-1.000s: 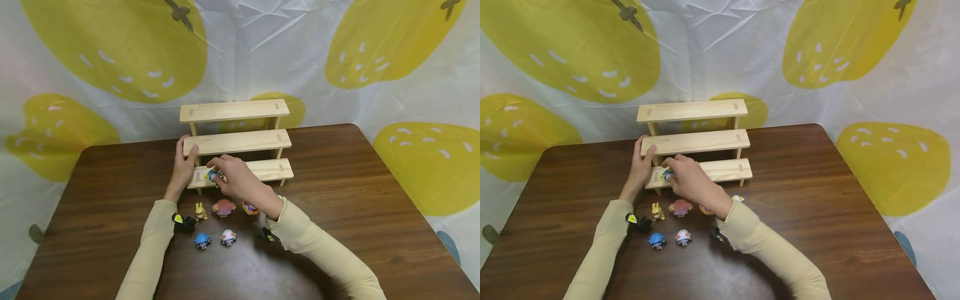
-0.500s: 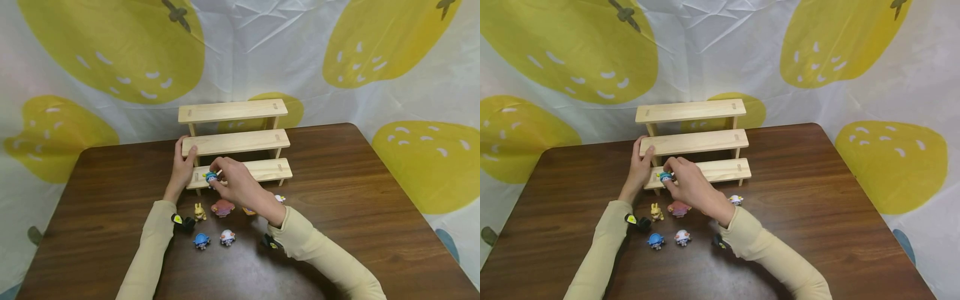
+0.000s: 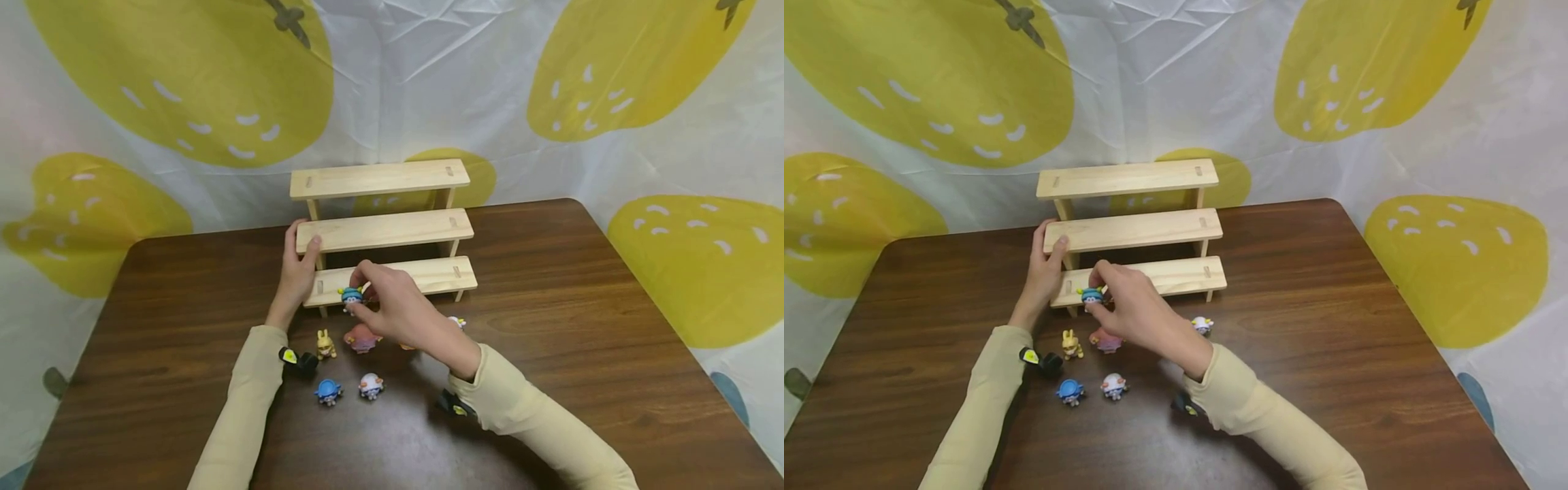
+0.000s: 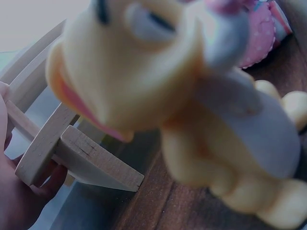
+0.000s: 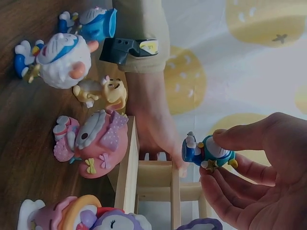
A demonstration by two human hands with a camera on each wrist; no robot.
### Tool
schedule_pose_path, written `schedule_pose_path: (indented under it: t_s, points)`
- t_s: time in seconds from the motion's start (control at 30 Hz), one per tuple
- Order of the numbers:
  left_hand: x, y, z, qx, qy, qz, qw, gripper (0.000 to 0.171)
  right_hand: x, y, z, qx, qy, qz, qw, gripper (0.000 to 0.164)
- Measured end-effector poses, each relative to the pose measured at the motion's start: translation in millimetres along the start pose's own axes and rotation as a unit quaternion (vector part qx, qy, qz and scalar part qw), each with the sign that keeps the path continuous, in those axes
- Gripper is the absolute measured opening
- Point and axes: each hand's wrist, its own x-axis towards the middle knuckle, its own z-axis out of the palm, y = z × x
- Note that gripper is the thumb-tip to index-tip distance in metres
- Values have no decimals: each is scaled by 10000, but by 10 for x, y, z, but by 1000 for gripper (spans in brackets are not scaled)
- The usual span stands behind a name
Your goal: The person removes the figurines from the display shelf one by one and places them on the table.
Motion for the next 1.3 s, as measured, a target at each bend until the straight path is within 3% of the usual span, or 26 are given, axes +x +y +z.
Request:
schedule_pose_path:
  t_s: [0.47, 0.73, 1.3]
  points:
    - [7, 14, -28, -29, -119, -192, 9997, 53, -224, -20, -79, 305, 43, -26, 9995, 23]
    - [-123, 350, -20, 2, -205, -271, 9994, 52, -366, -20, -105, 305, 28, -175, 9994, 25]
    - [-116, 348, -26, -64, -247, -243, 9994, 52, -708, -1, -177, -6, -8, -116, 9999, 28]
